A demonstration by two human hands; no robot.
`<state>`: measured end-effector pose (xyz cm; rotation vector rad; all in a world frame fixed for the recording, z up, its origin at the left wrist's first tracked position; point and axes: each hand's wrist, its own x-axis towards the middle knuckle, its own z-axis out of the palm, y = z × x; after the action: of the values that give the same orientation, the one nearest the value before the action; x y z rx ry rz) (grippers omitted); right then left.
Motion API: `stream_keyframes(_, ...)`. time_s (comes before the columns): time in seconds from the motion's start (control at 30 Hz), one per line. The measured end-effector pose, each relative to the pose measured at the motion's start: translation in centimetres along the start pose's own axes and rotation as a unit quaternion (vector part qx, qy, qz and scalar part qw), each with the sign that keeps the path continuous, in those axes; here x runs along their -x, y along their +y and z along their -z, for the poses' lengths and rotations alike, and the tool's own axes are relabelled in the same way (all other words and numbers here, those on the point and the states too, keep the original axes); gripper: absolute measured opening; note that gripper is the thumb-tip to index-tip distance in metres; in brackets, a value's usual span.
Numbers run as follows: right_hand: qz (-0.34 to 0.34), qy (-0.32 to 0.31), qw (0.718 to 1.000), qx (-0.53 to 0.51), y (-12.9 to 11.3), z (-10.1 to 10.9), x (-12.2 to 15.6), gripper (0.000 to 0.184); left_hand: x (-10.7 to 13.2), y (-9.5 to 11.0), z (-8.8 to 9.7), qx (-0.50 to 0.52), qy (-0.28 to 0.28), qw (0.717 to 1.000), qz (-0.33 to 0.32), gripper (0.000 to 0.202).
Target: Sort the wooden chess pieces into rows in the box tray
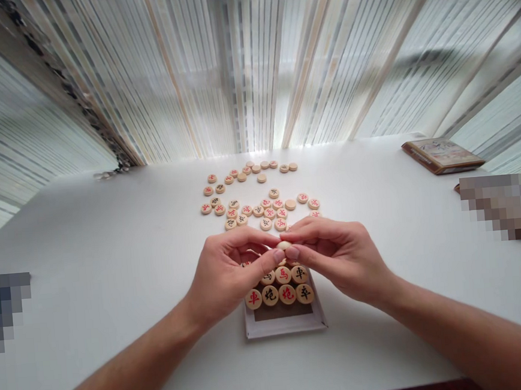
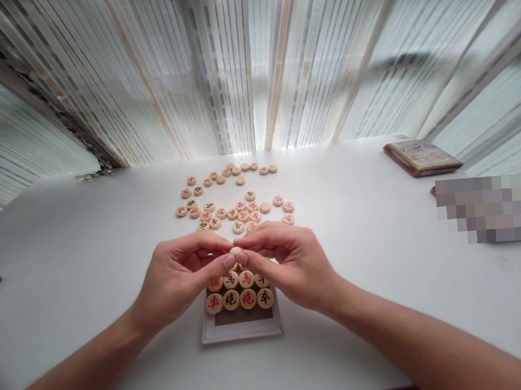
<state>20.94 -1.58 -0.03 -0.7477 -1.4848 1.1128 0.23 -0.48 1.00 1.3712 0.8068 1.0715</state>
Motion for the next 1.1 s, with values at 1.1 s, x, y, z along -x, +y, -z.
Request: stream_keyframes(1.1,-0.231,0.017,0.951,-0.205,0.18,0.39,-0.22,0.028,-0.31,0.43,-0.31,0.039,0.005,0.999,0.008,0.018)
